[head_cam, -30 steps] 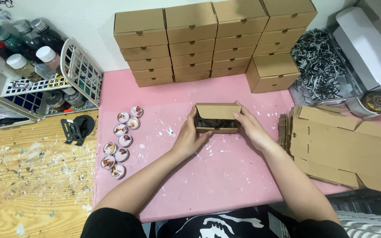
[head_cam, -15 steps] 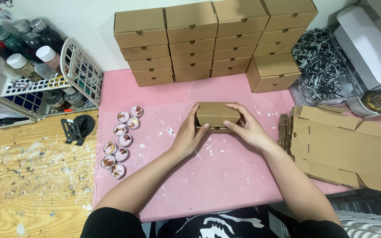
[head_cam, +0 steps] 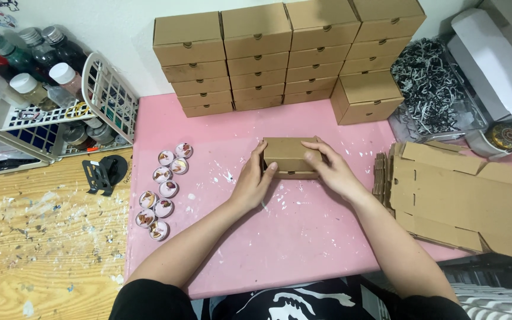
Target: The recorder packages small pins or badges into small cardboard boxes with black paper filler.
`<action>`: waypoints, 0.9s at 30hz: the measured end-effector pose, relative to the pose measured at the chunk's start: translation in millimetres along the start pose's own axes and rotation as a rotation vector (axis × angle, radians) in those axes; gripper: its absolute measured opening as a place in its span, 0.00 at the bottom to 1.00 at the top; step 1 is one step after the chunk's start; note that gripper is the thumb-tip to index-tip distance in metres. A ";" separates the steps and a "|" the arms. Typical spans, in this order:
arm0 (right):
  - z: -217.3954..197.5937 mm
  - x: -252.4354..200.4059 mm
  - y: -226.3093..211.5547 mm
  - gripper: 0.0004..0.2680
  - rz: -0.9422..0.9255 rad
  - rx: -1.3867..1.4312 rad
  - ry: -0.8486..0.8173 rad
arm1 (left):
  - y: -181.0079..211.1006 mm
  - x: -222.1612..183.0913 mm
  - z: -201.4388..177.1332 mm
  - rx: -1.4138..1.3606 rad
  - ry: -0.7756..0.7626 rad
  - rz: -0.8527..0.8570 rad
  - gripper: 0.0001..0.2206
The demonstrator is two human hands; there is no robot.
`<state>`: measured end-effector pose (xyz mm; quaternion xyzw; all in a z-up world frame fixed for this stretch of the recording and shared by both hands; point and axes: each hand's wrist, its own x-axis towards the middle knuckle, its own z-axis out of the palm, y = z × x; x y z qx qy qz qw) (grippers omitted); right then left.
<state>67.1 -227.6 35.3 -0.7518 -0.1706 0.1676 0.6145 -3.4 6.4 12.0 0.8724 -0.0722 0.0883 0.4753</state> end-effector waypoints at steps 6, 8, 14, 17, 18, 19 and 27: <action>-3.1 3.1 5.2 0.14 -0.008 -0.057 0.020 | -2.5 1.0 1.5 -0.053 -0.005 -0.024 0.28; -2.4 3.6 6.0 0.14 -0.007 -0.078 0.021 | -6.4 1.7 2.6 -0.054 -0.002 -0.025 0.27; -1.5 3.4 11.0 0.15 -0.002 -0.055 0.001 | -8.2 2.4 4.3 -0.069 0.008 -0.041 0.23; -1.6 3.7 14.6 0.17 -0.035 -0.029 -0.017 | -6.4 2.6 4.2 -0.044 0.009 -0.039 0.21; -1.4 3.7 15.6 0.17 -0.055 -0.041 -0.022 | -5.9 2.6 4.2 -0.033 0.010 -0.039 0.21; -1.3 3.9 16.7 0.17 -0.056 -0.041 -0.022 | -5.9 2.6 4.3 -0.033 0.010 -0.039 0.21; -2.0 5.4 17.4 0.24 -0.039 0.104 -0.013 | -5.7 1.9 3.7 -0.097 0.017 -0.015 0.21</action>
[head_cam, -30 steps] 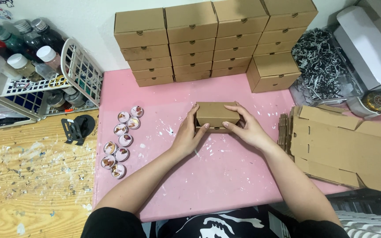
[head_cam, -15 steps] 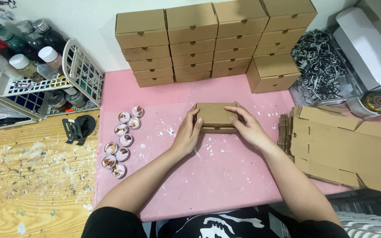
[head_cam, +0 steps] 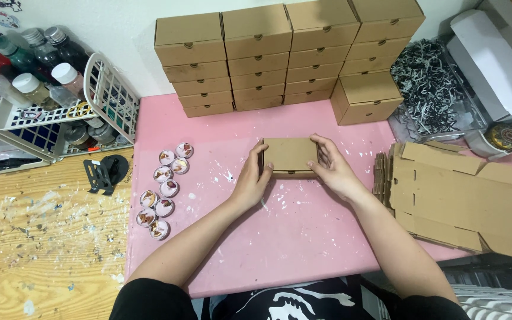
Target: The recorder packages small pins or badges into small cardboard boxes with black paper filler.
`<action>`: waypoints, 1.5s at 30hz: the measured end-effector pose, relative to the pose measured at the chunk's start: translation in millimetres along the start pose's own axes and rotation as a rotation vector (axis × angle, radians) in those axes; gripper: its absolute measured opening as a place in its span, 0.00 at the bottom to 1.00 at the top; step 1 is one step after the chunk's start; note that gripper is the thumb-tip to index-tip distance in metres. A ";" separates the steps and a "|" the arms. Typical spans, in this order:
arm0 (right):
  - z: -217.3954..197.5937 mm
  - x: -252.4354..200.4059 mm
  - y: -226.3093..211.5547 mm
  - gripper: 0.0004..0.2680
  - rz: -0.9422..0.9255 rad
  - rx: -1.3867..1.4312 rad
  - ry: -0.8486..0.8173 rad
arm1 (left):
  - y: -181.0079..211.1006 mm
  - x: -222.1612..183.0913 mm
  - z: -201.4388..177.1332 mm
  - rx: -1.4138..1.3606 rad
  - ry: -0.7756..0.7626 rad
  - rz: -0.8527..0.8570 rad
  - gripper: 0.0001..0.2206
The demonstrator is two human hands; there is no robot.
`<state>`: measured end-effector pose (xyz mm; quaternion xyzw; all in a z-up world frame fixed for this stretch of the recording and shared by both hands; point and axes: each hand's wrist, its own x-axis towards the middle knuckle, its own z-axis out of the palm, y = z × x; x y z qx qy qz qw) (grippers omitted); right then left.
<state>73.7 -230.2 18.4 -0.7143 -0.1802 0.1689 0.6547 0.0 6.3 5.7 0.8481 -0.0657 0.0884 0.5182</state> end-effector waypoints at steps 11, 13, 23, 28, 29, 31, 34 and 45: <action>1.9 1.0 -8.0 0.19 -0.008 0.086 0.108 | 10.3 0.6 -5.1 -0.110 -0.022 0.014 0.25; 0.8 1.8 -5.0 0.20 -0.001 0.094 0.131 | 9.2 1.2 -4.7 -0.111 -0.041 -0.033 0.28; -15.3 4.9 9.0 0.12 -0.124 -0.186 0.357 | 22.5 9.0 -11.0 0.271 -0.038 0.022 0.50; -22.0 1.5 8.7 0.06 -0.156 -0.501 0.336 | 22.6 11.2 -8.6 0.366 -0.067 -0.045 0.51; -24.5 -1.1 2.2 0.08 -0.216 -0.489 0.334 | 23.9 12.3 -9.0 0.374 -0.075 -0.062 0.50; -36.2 -4.5 -17.9 0.10 -0.286 -0.479 0.336 | 23.5 18.8 -8.5 0.384 -0.077 -0.069 0.49; -59.8 -9.4 -60.3 0.13 -0.380 -0.553 0.334 | 29.7 34.0 -7.6 0.335 -0.103 -0.098 0.50; -183.3 46.5 -51.9 0.17 -0.296 -0.244 0.320 | 113.8 158.9 84.7 0.137 0.094 -0.020 0.52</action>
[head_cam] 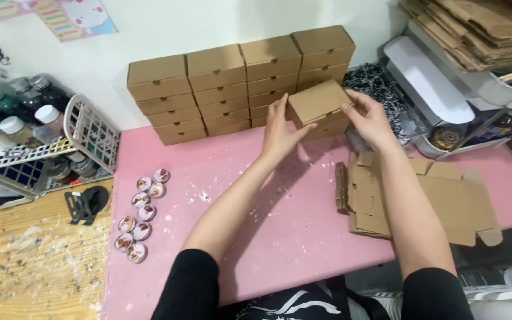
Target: The recorder packages small pins or badges into small cardboard boxes with black paper filler.
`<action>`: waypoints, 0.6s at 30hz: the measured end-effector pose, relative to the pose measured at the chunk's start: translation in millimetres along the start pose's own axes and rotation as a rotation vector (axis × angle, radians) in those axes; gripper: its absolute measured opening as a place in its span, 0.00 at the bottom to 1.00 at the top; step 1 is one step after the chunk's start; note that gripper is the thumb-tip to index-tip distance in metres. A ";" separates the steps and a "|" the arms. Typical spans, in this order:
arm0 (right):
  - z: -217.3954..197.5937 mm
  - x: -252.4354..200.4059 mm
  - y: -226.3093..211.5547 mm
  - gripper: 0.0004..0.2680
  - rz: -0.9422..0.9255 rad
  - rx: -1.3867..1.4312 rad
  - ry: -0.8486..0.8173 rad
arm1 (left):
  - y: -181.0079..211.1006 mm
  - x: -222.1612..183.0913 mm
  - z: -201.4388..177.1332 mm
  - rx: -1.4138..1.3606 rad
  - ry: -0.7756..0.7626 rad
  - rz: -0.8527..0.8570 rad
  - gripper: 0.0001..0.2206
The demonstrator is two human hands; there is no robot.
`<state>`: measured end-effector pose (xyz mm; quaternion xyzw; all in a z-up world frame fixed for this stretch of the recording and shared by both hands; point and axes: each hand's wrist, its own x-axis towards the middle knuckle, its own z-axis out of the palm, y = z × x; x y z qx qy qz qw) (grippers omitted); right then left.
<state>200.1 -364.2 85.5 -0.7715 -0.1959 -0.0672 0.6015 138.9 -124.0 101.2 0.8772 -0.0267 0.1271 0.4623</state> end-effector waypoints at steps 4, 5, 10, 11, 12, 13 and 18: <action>-10.4 15.9 35.1 0.17 0.041 0.023 0.086 | -32.2 27.5 54.6 -0.062 0.117 0.140 0.49; -10.4 19.8 46.0 0.17 0.030 -0.047 0.090 | -39.5 31.0 64.2 -0.066 0.141 0.133 0.45; -5.5 29.3 60.3 0.17 0.001 -0.047 0.106 | -61.3 41.0 92.8 -0.096 0.188 0.118 0.39; -4.5 29.0 61.5 0.17 0.024 -0.069 0.126 | -58.9 39.5 92.4 -0.068 0.177 0.099 0.38; -3.3 28.5 62.9 0.17 0.048 -0.090 0.146 | -56.7 38.0 91.9 -0.040 0.166 0.079 0.38; -2.1 29.0 65.3 0.17 0.049 -0.088 0.145 | -52.2 36.5 90.0 -0.038 0.166 0.078 0.38; -0.3 26.9 61.5 0.16 0.039 -0.022 0.197 | -44.2 36.9 92.1 -0.008 0.057 -0.014 0.37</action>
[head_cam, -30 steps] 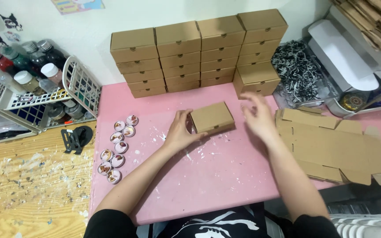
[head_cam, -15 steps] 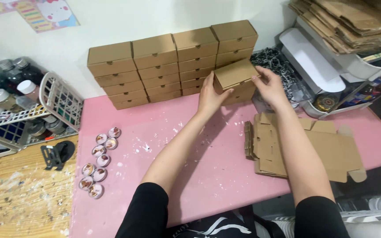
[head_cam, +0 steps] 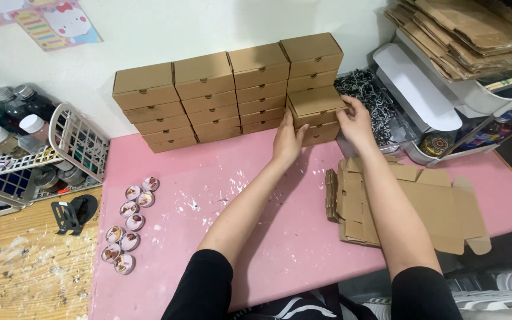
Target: The recorder packages small pins or badges into small cardboard boxes with black paper filler.
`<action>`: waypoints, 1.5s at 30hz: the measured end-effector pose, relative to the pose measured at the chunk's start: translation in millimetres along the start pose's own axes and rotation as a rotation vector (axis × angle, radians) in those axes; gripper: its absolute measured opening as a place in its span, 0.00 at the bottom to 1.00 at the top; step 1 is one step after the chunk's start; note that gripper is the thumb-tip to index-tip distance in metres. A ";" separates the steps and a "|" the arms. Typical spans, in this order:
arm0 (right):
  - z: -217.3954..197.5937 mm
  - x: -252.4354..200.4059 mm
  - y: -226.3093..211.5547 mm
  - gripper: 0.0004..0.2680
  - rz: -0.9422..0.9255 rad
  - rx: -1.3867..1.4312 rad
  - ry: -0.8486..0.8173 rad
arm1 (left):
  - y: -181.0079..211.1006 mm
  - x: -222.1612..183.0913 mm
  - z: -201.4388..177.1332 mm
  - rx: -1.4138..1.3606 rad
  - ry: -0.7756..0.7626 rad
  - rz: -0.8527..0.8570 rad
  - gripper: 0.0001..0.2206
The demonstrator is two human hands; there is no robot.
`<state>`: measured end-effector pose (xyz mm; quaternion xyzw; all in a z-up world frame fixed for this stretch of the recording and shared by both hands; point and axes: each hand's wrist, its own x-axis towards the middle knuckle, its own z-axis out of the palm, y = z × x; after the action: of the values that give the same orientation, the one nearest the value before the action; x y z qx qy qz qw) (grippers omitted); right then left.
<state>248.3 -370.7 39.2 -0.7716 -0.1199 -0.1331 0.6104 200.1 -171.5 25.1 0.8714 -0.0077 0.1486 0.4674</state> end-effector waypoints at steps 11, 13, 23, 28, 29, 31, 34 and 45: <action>-22.1 -22.7 -36.9 0.19 -0.245 -0.103 -0.029 | 2.7 -16.3 -9.7 -0.059 0.045 0.137 0.38; -33.0 -38.5 -57.3 0.19 -0.483 -0.355 0.063 | 17.3 -37.5 -21.4 -0.060 0.138 0.207 0.40; -49.3 -106.9 -46.2 0.15 0.577 -0.496 -0.675 | 31.1 -132.9 -25.8 0.019 -0.534 0.251 0.20; -35.5 -123.5 -85.1 0.13 0.278 -0.700 -0.506 | 25.6 -145.6 -22.1 -0.045 -0.499 0.232 0.26; -30.6 -128.6 -98.9 0.13 0.218 -0.741 -0.417 | 20.2 -144.7 -17.8 -0.038 -0.484 0.251 0.26; -18.5 -144.2 -131.2 0.13 0.155 -0.781 -0.330 | -2.4 -140.6 -3.8 -0.030 -0.464 0.270 0.27; 6.4 -175.9 -188.8 0.10 -0.112 -0.677 -0.205 | -38.6 -129.6 6.5 -0.079 -0.440 0.359 0.20; 110.5 -229.1 -194.8 0.10 -1.003 -0.701 -0.436 | -58.0 -131.1 -184.0 -0.595 -0.480 0.139 0.28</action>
<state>-27.3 -224.3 111.6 -0.7847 -0.5362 -0.2736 0.1477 37.3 -4.9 38.5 0.7051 -0.2185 -0.0372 0.6735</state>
